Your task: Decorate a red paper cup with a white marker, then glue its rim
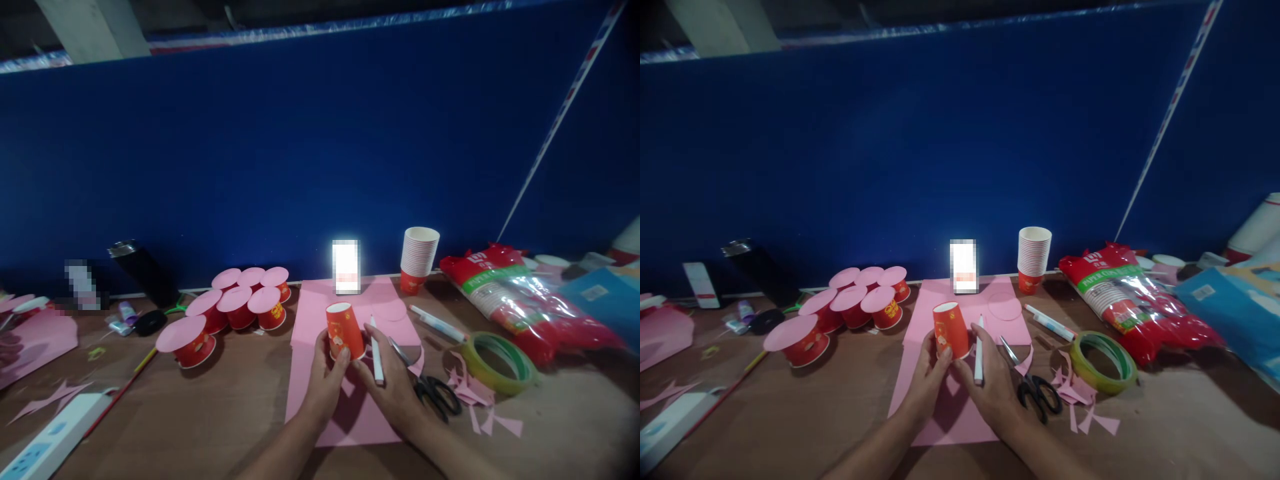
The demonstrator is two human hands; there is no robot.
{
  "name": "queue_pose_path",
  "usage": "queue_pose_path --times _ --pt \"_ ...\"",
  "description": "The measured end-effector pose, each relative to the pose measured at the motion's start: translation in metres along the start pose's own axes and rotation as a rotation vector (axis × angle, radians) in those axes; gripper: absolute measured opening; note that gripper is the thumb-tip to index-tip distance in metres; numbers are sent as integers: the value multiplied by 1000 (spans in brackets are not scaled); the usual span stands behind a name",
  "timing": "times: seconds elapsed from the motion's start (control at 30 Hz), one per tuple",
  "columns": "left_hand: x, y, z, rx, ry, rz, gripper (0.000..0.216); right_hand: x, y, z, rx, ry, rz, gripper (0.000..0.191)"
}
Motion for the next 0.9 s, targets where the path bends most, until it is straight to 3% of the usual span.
queue_pose_path --times 0.5,0.9 --pt "-5 -6 -1 28 -26 -34 54 2 -4 1 67 29 43 52" --pt "-2 -1 -1 5 -34 -55 52 2 -2 0 47 13 43 53"
Point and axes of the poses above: each hand's wrist, its own z-axis towards the middle knuckle, its own y-axis out of the palm, x = y × z, the point moved 8 cm from there along z, towards the middle knuckle, and after that the axes turned 11 degrees about -y, right-handed, at the moved point
